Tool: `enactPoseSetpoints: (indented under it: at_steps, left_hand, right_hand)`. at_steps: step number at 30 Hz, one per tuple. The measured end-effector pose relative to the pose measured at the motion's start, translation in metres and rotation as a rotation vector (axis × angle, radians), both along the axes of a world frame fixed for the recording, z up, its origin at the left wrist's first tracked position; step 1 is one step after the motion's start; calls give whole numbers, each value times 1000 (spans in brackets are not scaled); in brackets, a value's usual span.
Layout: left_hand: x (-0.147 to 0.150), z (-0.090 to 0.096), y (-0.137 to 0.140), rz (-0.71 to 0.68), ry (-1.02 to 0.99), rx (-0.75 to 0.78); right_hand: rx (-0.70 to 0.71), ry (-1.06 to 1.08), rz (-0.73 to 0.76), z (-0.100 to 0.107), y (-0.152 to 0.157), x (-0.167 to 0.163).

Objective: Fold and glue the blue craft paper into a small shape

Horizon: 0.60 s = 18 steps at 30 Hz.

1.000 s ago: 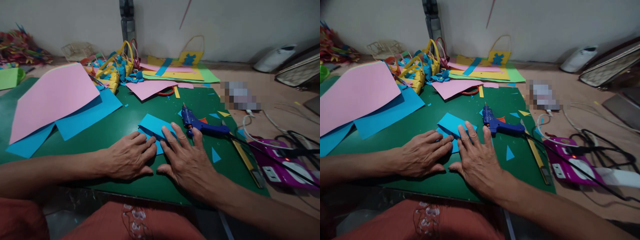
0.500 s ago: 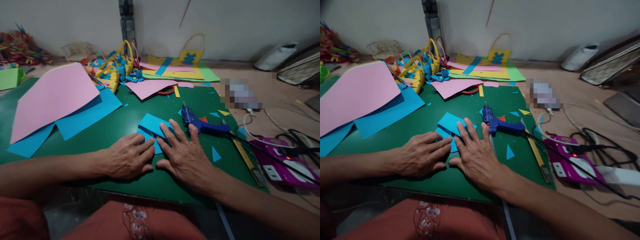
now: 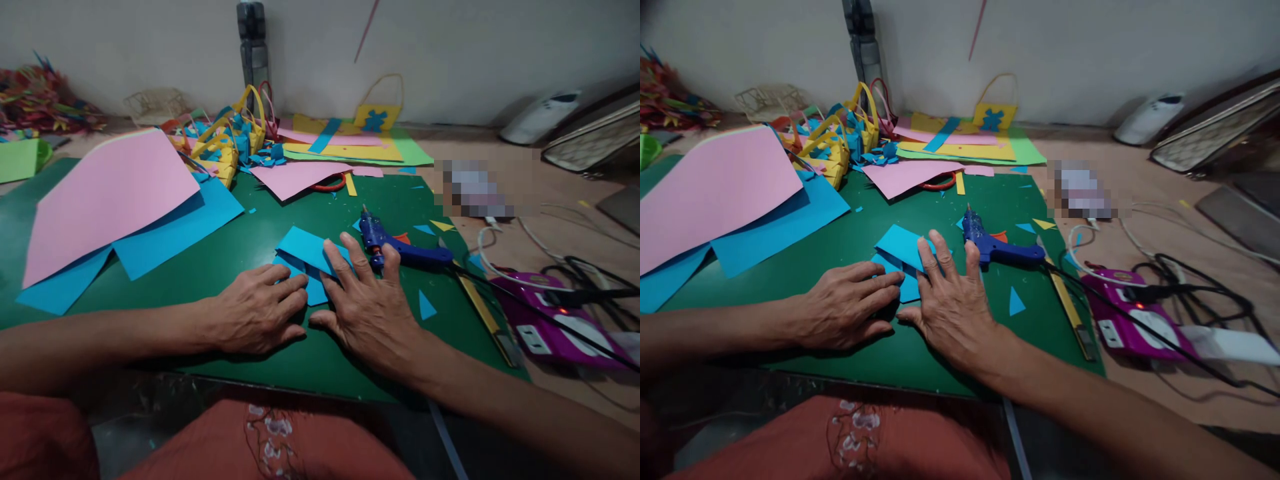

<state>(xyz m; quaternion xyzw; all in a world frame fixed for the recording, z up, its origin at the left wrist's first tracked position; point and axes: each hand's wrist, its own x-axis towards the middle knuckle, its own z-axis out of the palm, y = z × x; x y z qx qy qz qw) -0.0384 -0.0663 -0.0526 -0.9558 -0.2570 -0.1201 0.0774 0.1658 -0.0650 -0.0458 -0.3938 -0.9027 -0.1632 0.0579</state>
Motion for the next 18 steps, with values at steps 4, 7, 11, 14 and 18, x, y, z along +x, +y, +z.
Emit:
enactPoseSetpoints:
  at_steps: [4, 7, 11, 14, 18]
  left_hand:
    - [0, 0, 0, 8, -2, -22]
    - [1, -1, -1, 17, -5, -35]
    - [2, -2, -3, 16, -13, -36]
    - [4, -1, -6, 7, -6, -37]
    - [6, 0, -10, -7, 3, -41]
  right_hand:
    - [11, -42, -52, -1, 1, -1]
    - [13, -51, -58, -2, 2, -1]
    - [-8, -29, -21, -1, 6, 0]
    - [-38, -27, 55, 2, 12, 3]
    - [-61, -58, 166, 7, 19, 9]
